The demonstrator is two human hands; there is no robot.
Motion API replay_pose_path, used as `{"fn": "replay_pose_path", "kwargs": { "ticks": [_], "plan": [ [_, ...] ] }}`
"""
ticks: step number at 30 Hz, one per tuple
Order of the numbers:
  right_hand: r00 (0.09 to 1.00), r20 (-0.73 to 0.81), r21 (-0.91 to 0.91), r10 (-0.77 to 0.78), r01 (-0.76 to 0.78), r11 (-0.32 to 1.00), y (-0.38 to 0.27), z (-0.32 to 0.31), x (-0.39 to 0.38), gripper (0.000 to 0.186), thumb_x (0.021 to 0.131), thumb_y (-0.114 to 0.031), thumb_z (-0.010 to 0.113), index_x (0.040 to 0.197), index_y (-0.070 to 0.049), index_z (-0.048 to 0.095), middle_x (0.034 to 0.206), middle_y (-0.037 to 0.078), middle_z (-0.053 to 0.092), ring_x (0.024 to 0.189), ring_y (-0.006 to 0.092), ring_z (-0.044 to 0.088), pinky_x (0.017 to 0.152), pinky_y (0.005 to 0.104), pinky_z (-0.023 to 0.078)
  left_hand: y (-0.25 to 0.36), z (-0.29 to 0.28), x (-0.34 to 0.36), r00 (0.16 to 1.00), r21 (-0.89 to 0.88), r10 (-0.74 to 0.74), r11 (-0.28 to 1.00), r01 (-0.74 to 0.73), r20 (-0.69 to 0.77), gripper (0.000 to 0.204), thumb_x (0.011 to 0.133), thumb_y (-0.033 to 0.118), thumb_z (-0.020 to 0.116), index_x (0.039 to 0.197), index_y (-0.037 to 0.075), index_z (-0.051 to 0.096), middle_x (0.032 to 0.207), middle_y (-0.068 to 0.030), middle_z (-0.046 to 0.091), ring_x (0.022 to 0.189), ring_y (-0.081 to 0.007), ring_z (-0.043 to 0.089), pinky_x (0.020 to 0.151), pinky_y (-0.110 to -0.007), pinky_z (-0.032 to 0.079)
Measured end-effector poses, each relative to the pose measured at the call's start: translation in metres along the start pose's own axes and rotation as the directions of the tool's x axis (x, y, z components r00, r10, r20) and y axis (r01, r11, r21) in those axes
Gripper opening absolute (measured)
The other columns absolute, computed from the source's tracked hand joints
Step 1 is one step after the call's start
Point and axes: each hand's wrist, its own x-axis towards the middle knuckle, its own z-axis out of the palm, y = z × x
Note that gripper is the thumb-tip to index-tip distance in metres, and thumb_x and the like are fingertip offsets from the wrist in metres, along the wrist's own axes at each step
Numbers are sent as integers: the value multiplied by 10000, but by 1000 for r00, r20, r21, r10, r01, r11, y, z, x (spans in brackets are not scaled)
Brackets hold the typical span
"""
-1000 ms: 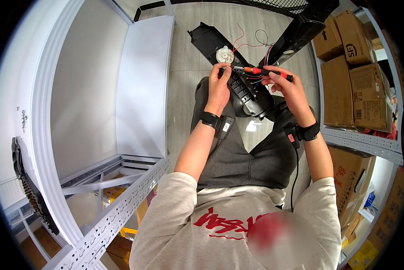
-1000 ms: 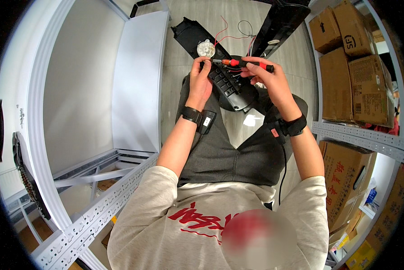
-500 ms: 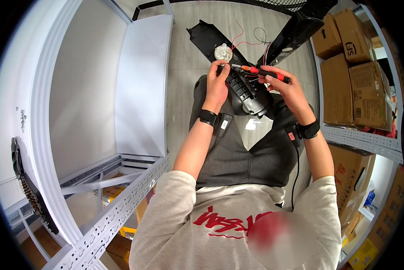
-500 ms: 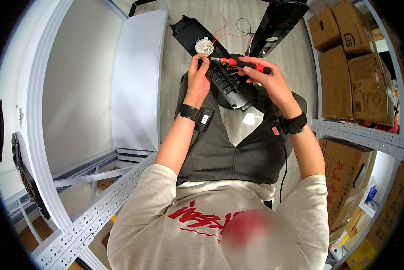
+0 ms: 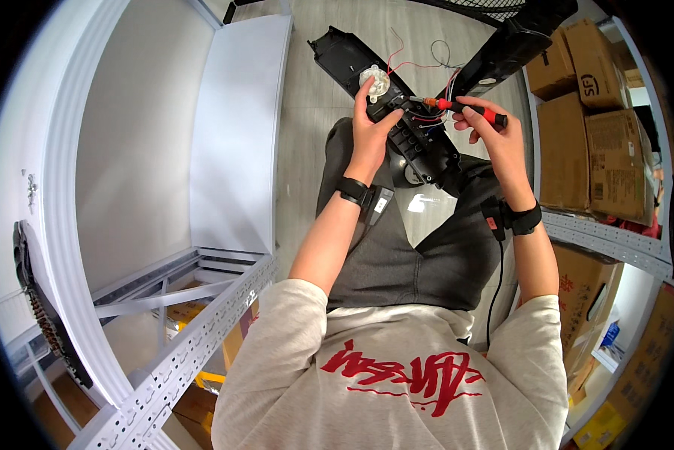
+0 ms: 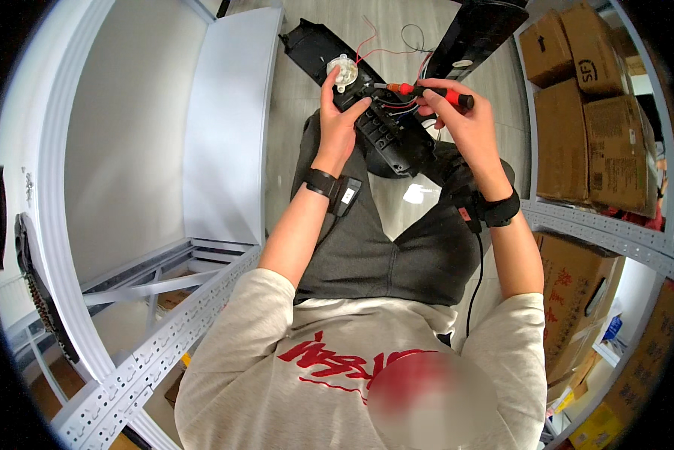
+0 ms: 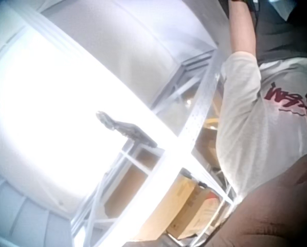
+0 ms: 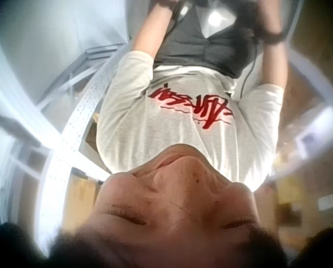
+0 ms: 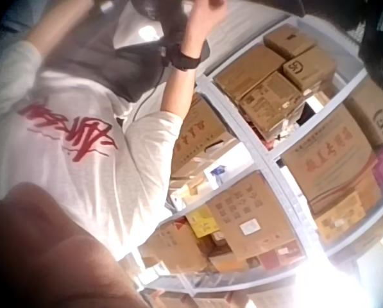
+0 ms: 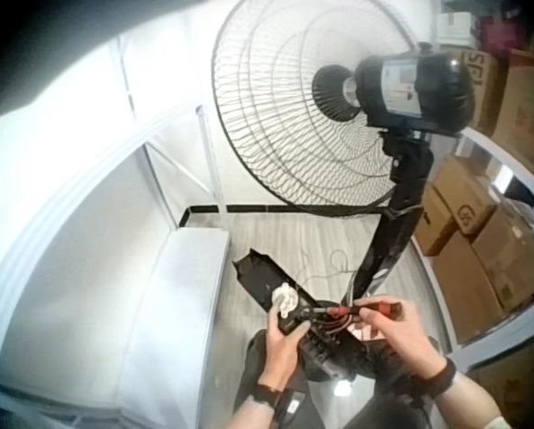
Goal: The person sits on the floor and uses a screwdriver to attach a small white circular component to a black plastic housing. They manipulate wires and tighten screws to secure the part.
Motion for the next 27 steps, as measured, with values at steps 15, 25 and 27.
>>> {"fn": "replay_pose_path", "kwargs": {
  "ticks": [15, 25, 27],
  "plan": [
    [974, 57, -440, -218, 221, 871, -18, 31, 14, 229, 883, -200, 713, 1063, -65, 759, 650, 54, 620, 575, 93, 524, 551, 262, 448, -8, -4, 3, 990, 260, 139, 956, -135, 1, 763, 813, -141, 671, 1492, 100, 420, 1402, -90, 510, 1209, -181, 553, 1023, -312, 476],
    [975, 73, -473, -208, 217, 854, -10, 31, 19, 225, 875, -198, 717, 1054, -68, 759, 614, 61, 590, 554, 105, 504, 536, 276, 435, -11, -6, 4, 993, 234, 122, 965, -120, 4, 761, 813, -136, 673, 1492, 104, 426, 1393, -83, 513, 1221, -186, 546, 1030, -314, 473],
    [980, 70, -465, -188, 199, 863, -12, 33, 18, 227, 876, -199, 717, 1057, -70, 760, 616, 58, 592, 557, 100, 504, 537, 274, 435, -4, -1, 0, 995, 249, 104, 963, -103, 10, 731, 821, -110, 666, 1484, 89, 434, 1423, -95, 499, 1254, -193, 528, 1036, -319, 464]
  ]
}}
